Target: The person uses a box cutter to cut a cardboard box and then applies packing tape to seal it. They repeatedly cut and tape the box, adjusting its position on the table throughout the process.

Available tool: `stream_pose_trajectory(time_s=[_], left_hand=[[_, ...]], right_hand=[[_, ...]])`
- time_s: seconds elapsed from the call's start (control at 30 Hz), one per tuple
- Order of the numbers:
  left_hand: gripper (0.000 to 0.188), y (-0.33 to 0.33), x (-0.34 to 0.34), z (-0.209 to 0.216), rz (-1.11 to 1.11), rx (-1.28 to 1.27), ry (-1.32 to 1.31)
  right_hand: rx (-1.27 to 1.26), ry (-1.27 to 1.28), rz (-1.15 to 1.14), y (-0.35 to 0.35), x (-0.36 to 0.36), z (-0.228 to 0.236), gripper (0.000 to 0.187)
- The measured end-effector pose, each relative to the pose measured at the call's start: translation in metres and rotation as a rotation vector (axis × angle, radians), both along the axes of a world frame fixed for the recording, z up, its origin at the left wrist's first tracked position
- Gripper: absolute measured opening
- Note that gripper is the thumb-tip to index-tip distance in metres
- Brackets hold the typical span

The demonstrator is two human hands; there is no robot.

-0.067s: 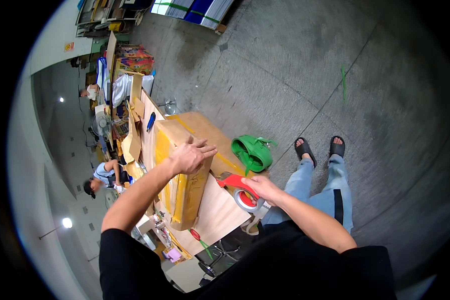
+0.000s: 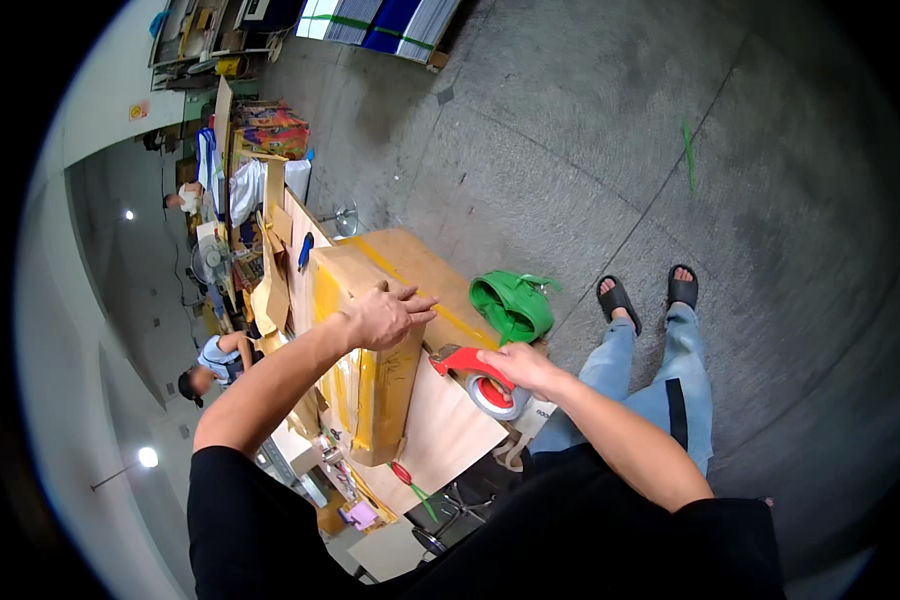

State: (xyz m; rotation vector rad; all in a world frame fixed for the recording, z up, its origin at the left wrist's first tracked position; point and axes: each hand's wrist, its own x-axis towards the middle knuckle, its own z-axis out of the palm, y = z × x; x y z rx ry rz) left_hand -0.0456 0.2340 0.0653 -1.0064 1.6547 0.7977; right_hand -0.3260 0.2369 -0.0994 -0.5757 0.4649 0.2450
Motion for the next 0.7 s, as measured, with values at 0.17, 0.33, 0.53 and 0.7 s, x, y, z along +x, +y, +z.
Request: stream_pose_trajectory(time_s=[0.17,0.33,0.53,0.7], left_hand=[[0.056,-0.018,-0.015,-0.002,-0.16,0.145,-0.007],[0.059,0.012,-0.008,-0.008,-0.165,0.132,-0.021],[0.062,0.021,-0.011,-0.002,-0.128,0.121,-0.001],[0.061,0.001,-0.026,-0.002,-0.32,0.173,-0.052]], right_hand=[[-0.767,-0.058,0.098,-0.048,0.039,0.034,0.04],[-0.788,0.061,0.455,-0.107,0.059,0.077,0.026],[-0.358,0.027,0.343,-0.064,0.024,0.03,0.048],[-0.784,-0.388,0.818,0.003,0.077,0.065,0.036]])
